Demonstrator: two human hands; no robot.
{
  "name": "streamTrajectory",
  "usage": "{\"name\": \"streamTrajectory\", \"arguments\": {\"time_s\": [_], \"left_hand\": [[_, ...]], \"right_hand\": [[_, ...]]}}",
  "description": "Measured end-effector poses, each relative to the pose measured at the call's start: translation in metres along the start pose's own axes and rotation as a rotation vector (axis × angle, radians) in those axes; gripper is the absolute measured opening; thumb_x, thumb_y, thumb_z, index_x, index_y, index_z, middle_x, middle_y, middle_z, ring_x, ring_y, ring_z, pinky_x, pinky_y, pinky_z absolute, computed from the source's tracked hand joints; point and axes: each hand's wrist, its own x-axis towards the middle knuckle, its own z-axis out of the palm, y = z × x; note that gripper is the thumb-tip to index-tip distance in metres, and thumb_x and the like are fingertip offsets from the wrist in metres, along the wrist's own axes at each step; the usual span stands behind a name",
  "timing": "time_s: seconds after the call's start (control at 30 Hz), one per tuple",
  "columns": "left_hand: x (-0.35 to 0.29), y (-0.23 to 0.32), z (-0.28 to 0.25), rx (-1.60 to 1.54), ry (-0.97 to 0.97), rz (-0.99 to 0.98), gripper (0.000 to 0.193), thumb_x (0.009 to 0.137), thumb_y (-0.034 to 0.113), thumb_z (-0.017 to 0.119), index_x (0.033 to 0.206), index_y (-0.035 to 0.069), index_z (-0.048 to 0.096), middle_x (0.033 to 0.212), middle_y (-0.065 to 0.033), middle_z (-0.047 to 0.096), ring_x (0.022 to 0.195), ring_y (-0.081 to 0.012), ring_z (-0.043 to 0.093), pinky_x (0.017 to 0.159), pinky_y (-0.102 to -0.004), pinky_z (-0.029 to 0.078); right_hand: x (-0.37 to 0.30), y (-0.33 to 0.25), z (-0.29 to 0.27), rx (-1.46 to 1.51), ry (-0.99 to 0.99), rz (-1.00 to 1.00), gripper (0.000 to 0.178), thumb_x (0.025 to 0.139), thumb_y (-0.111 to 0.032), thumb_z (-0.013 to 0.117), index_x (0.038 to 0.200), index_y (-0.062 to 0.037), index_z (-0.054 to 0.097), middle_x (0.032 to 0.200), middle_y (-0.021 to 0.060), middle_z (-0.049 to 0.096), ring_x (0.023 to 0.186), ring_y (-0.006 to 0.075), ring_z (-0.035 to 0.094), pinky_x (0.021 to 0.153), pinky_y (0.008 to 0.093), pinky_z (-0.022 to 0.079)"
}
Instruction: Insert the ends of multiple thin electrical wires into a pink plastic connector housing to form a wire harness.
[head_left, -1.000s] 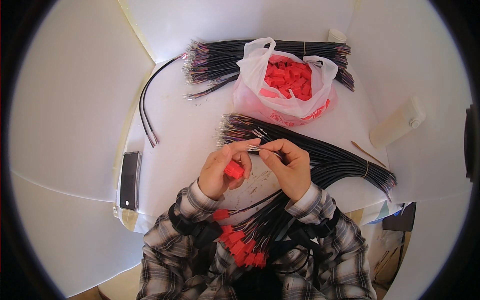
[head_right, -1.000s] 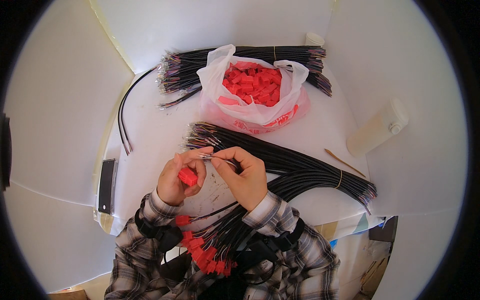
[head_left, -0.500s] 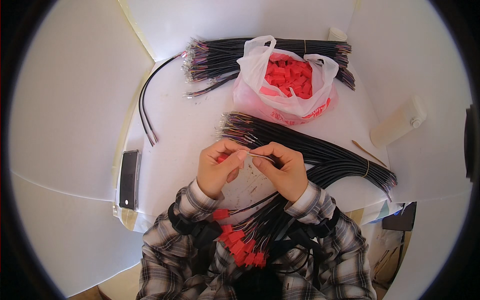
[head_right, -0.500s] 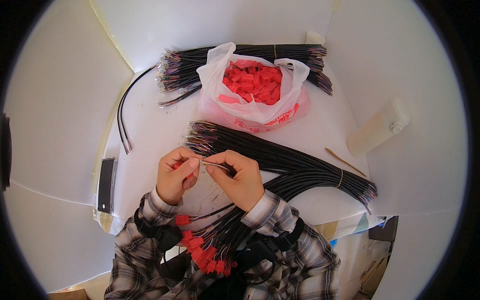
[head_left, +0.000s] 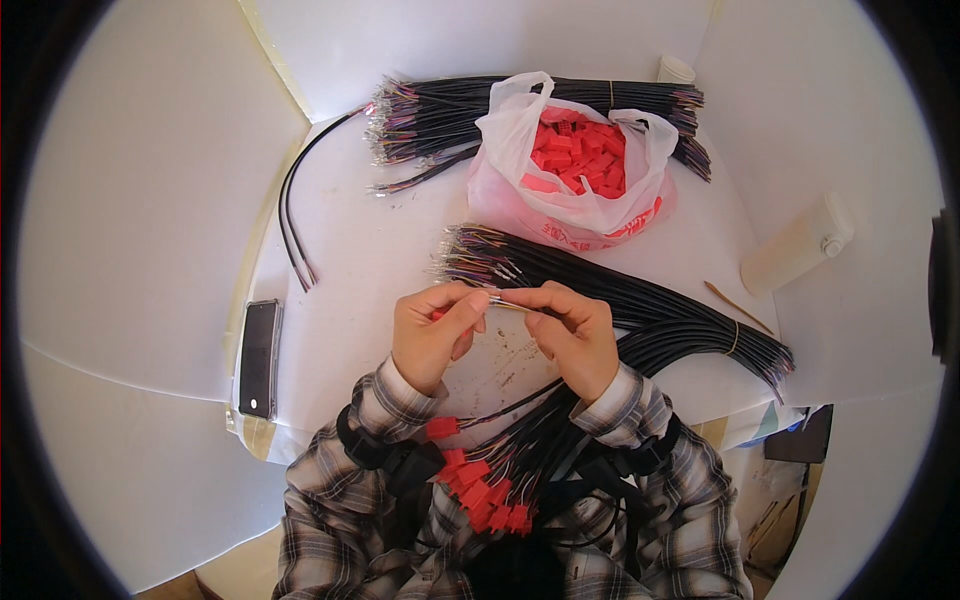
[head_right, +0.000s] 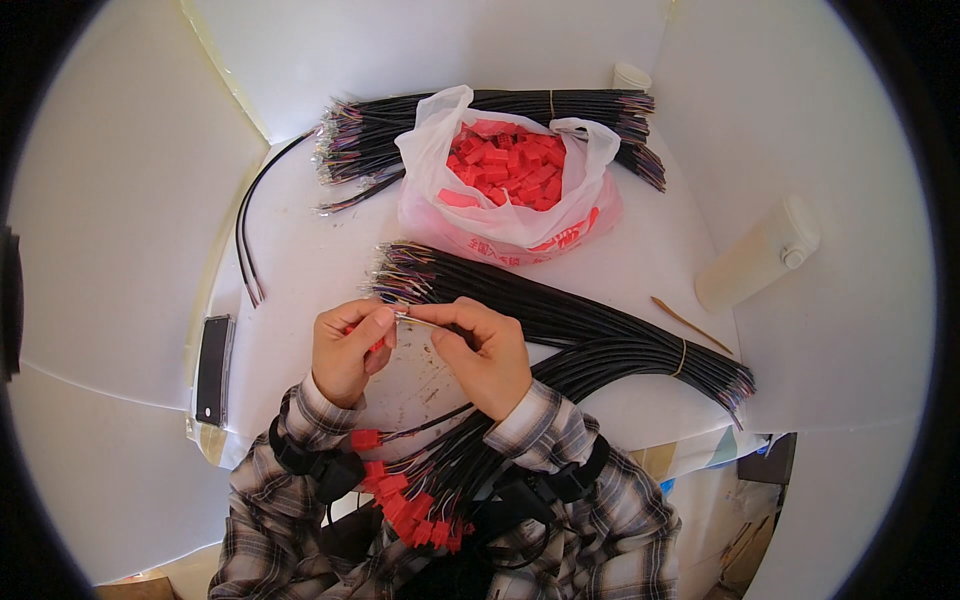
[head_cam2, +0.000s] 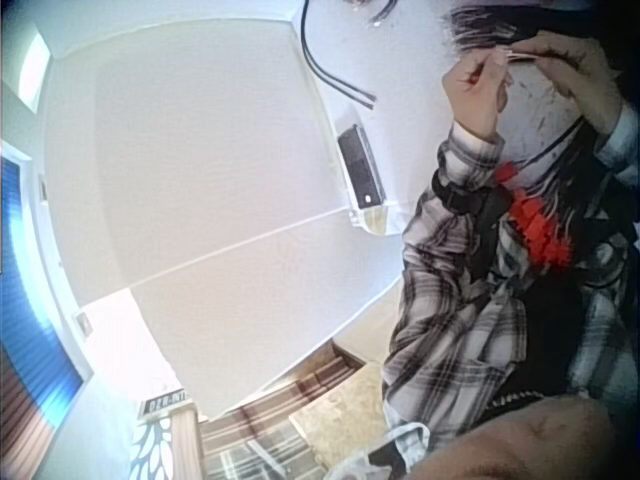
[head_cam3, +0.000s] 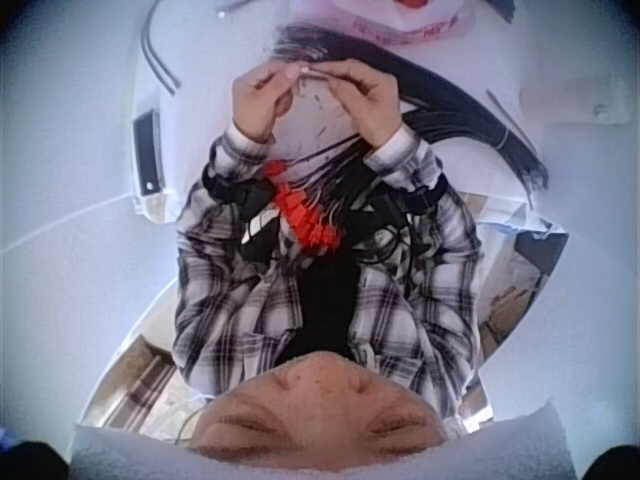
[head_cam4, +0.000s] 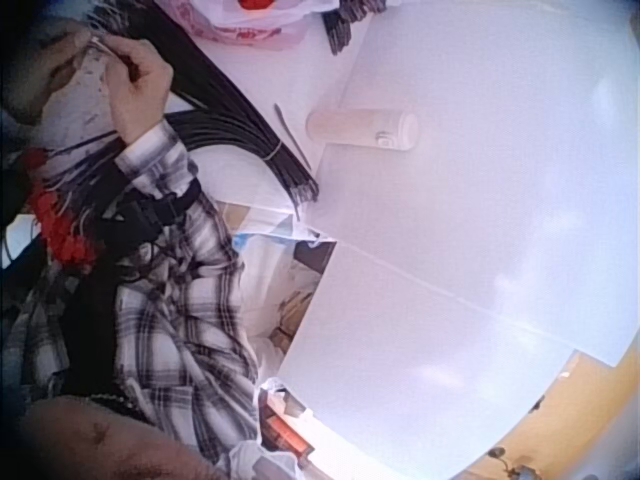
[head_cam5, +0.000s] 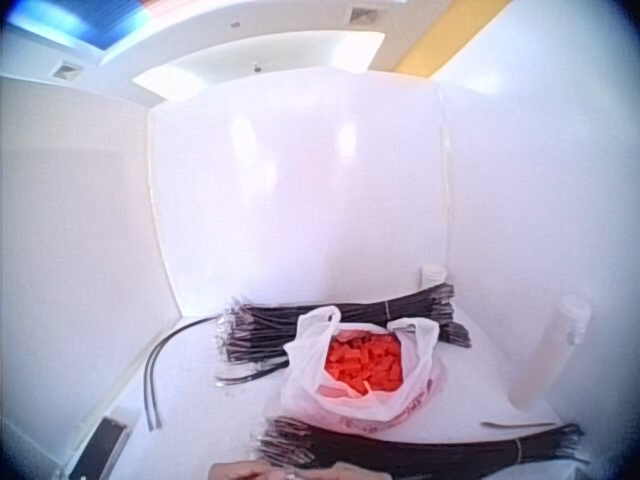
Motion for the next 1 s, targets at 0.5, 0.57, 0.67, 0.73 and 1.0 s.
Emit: {"name": "streamTrajectory", "arguments": {"time_s": [0.5, 0.57, 0.67, 0.73, 1.0], "left_hand": [[-0.0018, 0.0014, -0.0011, -0.013, 0.023, 0.032, 0.014, 0.083, 0.012, 0.056, 0.08, -0.001, 0.06, 0.059, -0.0026, 0.053, 0.039, -0.0028, 0.036, 0.036, -0.0174, 0.026], [-0.0026, 0.0034, -0.0012, -0.001, 0.03, 0.036, 0.014, 0.083, 0.012, 0.056, 0.079, -0.001, 0.059, 0.059, -0.0026, 0.053, 0.039, -0.0028, 0.036, 0.036, -0.0174, 0.026], [-0.0017, 0.003, 0.0013, 0.03, 0.032, 0.056, 0.016, 0.084, 0.013, 0.054, 0.076, -0.001, 0.058, 0.06, -0.0035, 0.053, 0.038, -0.0035, 0.036, 0.035, -0.0178, 0.026], [-0.0015, 0.0015, 0.0015, 0.058, 0.037, 0.071, 0.018, 0.084, 0.013, 0.052, 0.074, -0.001, 0.056, 0.061, -0.0044, 0.053, 0.037, -0.0042, 0.035, 0.034, -0.0181, 0.025], [-0.0025, 0.0016, 0.0017, -0.003, 0.024, 0.078, 0.01, 0.083, 0.007, 0.054, 0.085, -0.001, 0.06, 0.063, -0.0026, 0.054, 0.041, -0.0027, 0.037, 0.037, -0.0168, 0.027]], "right_hand": [[0.0022, -0.001, -0.0058, 0.354, -0.047, 0.17, 0.029, 0.083, -0.002, 0.037, 0.103, 0.0036, 0.057, 0.08, 0.007, 0.054, 0.064, 0.0122, 0.056, 0.059, 0.0238, 0.048], [0.0027, -0.0007, -0.0048, 0.361, -0.052, 0.156, 0.028, 0.083, -0.002, 0.038, 0.103, 0.0035, 0.057, 0.082, 0.0068, 0.053, 0.064, 0.0121, 0.056, 0.058, 0.0234, 0.048], [0.0033, 0.0004, -0.0062, 0.282, -0.036, 0.105, 0.026, 0.083, 0.0, 0.041, 0.102, 0.0026, 0.057, 0.083, 0.0053, 0.05, 0.062, 0.0117, 0.056, 0.056, 0.022, 0.048], [0.0039, 0.0037, -0.0061, 0.294, -0.035, 0.11, 0.023, 0.083, 0.001, 0.044, 0.102, 0.0017, 0.058, 0.082, 0.0039, 0.046, 0.062, 0.0113, 0.056, 0.055, 0.0213, 0.048], [0.0036, 0.001, -0.0051, 0.267, -0.03, 0.075, 0.023, 0.084, 0.003, 0.042, 0.1, 0.0019, 0.058, 0.084, 0.0042, 0.045, 0.063, 0.0113, 0.056, 0.056, 0.0213, 0.048]]}}
